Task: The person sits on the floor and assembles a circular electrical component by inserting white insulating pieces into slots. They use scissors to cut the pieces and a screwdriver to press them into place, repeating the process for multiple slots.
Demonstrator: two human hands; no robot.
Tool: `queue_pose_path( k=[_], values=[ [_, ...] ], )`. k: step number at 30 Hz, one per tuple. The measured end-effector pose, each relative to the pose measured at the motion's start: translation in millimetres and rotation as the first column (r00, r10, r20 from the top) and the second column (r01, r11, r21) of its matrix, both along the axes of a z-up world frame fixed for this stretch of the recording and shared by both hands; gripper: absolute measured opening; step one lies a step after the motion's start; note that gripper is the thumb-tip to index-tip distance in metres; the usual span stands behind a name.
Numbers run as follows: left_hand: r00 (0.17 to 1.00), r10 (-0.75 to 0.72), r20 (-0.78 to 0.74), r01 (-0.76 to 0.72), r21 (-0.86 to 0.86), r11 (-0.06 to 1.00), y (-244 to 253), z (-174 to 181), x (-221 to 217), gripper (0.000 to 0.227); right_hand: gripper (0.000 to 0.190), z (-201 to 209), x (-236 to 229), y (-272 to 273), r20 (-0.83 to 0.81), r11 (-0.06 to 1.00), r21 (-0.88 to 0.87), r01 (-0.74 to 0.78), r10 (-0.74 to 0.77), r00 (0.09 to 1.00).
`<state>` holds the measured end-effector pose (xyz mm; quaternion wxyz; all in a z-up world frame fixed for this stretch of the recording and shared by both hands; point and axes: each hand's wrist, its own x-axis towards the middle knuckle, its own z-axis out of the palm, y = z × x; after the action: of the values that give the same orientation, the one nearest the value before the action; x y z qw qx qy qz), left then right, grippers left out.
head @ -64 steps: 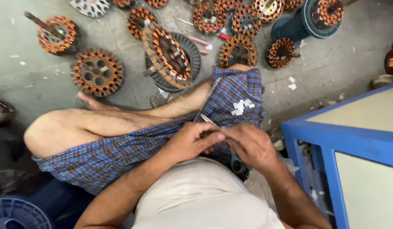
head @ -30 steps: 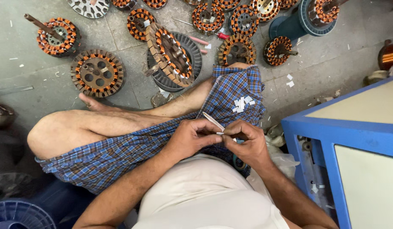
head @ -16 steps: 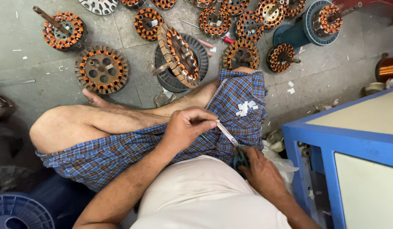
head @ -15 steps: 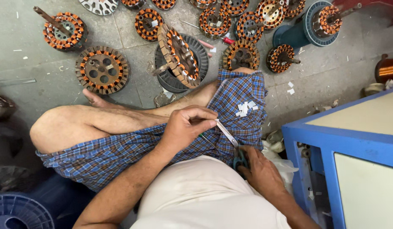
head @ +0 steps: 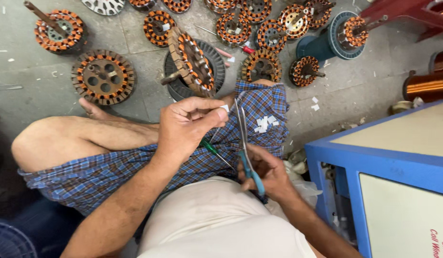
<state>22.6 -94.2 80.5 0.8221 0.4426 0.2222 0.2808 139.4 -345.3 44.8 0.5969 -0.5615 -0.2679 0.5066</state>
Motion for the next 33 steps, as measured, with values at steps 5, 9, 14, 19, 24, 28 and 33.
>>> queue_pose_path(
  k=[5, 9, 14, 19, 24, 28, 33],
  values=[
    [1.000, 0.011, 0.018, -0.010, -0.078, 0.997, -1, 3, 4, 0.016, 0.094, -11, -5, 7, 0.032, 0.995, 0.094, -0.038, 0.035, 0.999],
    [1.000, 0.023, -0.005, -0.023, -0.042, 0.999, -3, 3, 5, 0.016, 0.093, -8, -7, 8, 0.116, 0.999, 0.029, -0.036, 0.032, 0.993],
    [0.999, 0.034, -0.023, -0.034, -0.006, 0.999, -5, 1, 5, 0.015, 0.091, -7, -7, 9, 0.237, 0.998, 0.034, -0.059, 0.049, 0.970],
    [0.999, 0.042, 0.004, -0.042, -0.001, 0.999, -6, 4, 4, 0.015, 0.092, -6, -9, 11, 0.358, 0.995, 0.065, -0.072, 0.044, 0.933],
    [0.998, 0.049, -0.048, -0.045, 0.079, 0.996, -6, 8, 2, 0.015, 0.092, -9, -11, 13, 0.477, 0.991, 0.098, -0.086, 0.029, 0.878],
    [0.998, 0.054, -0.027, -0.052, 0.082, 0.995, -7, 6, 2, 0.015, 0.094, -11, -12, 12, 0.562, 0.995, 0.068, -0.080, 0.028, 0.827],
    [0.998, 0.064, -0.018, -0.062, 0.080, 0.995, -7, 0, 0, 0.015, 0.095, 3, -7, 14, 0.457, 0.992, -0.117, -0.042, 0.091, 0.885]
  ],
)
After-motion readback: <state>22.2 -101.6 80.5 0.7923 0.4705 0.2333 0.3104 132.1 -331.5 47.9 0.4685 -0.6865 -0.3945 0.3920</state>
